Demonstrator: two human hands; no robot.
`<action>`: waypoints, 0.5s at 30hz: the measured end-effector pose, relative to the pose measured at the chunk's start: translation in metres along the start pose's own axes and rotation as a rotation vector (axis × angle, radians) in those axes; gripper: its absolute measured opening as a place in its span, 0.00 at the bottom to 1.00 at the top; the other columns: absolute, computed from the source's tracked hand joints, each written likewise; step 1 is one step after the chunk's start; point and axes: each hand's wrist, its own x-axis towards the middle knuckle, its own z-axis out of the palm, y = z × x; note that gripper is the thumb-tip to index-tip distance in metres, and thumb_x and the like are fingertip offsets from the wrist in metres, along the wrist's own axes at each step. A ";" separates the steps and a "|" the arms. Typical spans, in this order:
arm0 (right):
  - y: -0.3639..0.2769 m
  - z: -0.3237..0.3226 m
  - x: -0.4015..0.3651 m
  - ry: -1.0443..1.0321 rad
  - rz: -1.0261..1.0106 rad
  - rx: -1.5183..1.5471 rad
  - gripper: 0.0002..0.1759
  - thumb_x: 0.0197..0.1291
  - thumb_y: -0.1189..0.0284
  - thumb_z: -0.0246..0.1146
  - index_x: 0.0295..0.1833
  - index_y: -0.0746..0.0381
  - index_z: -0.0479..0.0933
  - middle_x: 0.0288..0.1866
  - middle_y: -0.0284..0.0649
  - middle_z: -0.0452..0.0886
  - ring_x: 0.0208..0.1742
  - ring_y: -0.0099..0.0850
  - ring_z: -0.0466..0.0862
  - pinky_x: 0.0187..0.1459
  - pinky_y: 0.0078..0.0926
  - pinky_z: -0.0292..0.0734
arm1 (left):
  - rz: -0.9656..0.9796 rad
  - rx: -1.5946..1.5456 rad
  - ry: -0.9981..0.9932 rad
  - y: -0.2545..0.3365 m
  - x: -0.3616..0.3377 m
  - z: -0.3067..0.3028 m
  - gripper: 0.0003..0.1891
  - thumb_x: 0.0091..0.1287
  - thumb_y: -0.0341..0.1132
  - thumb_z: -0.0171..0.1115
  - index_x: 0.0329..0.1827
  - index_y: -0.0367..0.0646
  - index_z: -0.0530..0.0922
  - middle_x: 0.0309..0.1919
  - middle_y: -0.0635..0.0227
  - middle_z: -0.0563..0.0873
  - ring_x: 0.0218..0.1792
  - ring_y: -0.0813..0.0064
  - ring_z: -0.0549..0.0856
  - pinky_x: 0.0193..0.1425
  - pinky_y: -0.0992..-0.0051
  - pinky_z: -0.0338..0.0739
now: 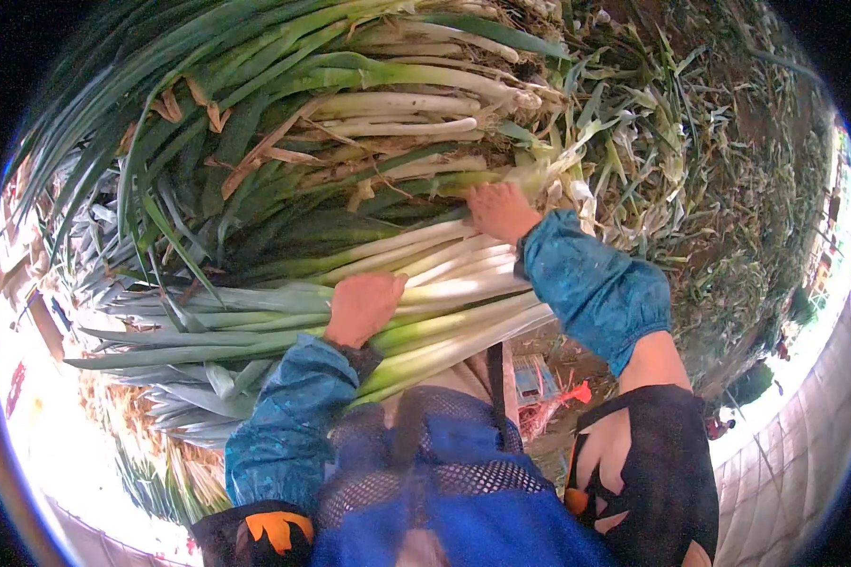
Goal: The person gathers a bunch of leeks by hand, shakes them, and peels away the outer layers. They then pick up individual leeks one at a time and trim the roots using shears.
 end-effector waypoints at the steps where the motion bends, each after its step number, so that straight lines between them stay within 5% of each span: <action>1: 0.006 0.000 0.003 -0.241 -0.014 0.009 0.10 0.51 0.64 0.59 0.38 0.56 0.76 0.29 0.38 0.80 0.36 0.37 0.83 0.33 0.42 0.77 | 0.034 -0.002 0.026 -0.001 -0.001 0.003 0.21 0.67 0.46 0.46 0.25 0.41 0.79 0.22 0.53 0.81 0.27 0.49 0.81 0.32 0.55 0.74; 4: 0.013 -0.028 -0.016 -0.175 -0.135 0.109 0.10 0.51 0.62 0.58 0.35 0.57 0.77 0.29 0.39 0.80 0.34 0.39 0.83 0.32 0.42 0.76 | 0.078 -0.006 0.076 -0.007 -0.004 0.006 0.21 0.67 0.47 0.47 0.25 0.41 0.80 0.22 0.52 0.81 0.26 0.49 0.80 0.32 0.55 0.74; 10: 0.078 -0.092 -0.044 -0.380 0.275 -0.150 0.07 0.57 0.69 0.57 0.40 0.55 0.77 0.31 0.39 0.81 0.35 0.39 0.83 0.36 0.37 0.77 | 0.086 0.032 0.100 -0.010 -0.008 0.009 0.20 0.67 0.47 0.48 0.25 0.42 0.80 0.22 0.53 0.81 0.25 0.51 0.81 0.31 0.57 0.75; 11: 0.106 -0.098 -0.050 -0.352 0.327 -0.253 0.07 0.57 0.71 0.56 0.41 0.55 0.77 0.32 0.39 0.81 0.35 0.40 0.83 0.36 0.36 0.78 | 0.102 0.053 0.103 -0.012 -0.008 0.010 0.20 0.66 0.47 0.49 0.25 0.42 0.80 0.21 0.54 0.81 0.25 0.52 0.81 0.31 0.57 0.75; 12: 0.158 -0.088 -0.077 0.060 0.139 -0.249 0.09 0.57 0.73 0.55 0.43 0.55 0.77 0.34 0.43 0.82 0.35 0.43 0.83 0.37 0.35 0.79 | 0.119 0.073 0.104 -0.013 -0.009 0.012 0.20 0.66 0.47 0.49 0.25 0.42 0.80 0.21 0.54 0.81 0.24 0.53 0.81 0.30 0.58 0.75; 13: 0.191 -0.120 -0.100 0.137 0.238 -0.095 0.10 0.57 0.73 0.55 0.44 0.57 0.77 0.36 0.47 0.82 0.35 0.46 0.82 0.37 0.38 0.78 | 0.110 0.050 0.117 -0.015 -0.010 0.013 0.20 0.67 0.47 0.49 0.25 0.42 0.80 0.21 0.55 0.81 0.24 0.53 0.81 0.29 0.58 0.75; 14: 0.222 -0.154 -0.119 -0.010 0.722 -0.350 0.09 0.59 0.71 0.54 0.43 0.59 0.77 0.37 0.49 0.81 0.36 0.47 0.82 0.36 0.41 0.77 | 0.097 0.027 0.134 -0.017 -0.010 0.014 0.21 0.67 0.47 0.49 0.25 0.42 0.80 0.20 0.55 0.81 0.24 0.54 0.81 0.29 0.58 0.75; 15: 0.285 -0.180 -0.163 0.009 0.849 -0.468 0.10 0.60 0.69 0.53 0.46 0.58 0.74 0.36 0.50 0.81 0.36 0.49 0.81 0.36 0.43 0.76 | 0.082 0.005 0.150 -0.019 -0.010 0.015 0.21 0.67 0.47 0.49 0.24 0.42 0.80 0.20 0.56 0.81 0.23 0.54 0.81 0.28 0.59 0.76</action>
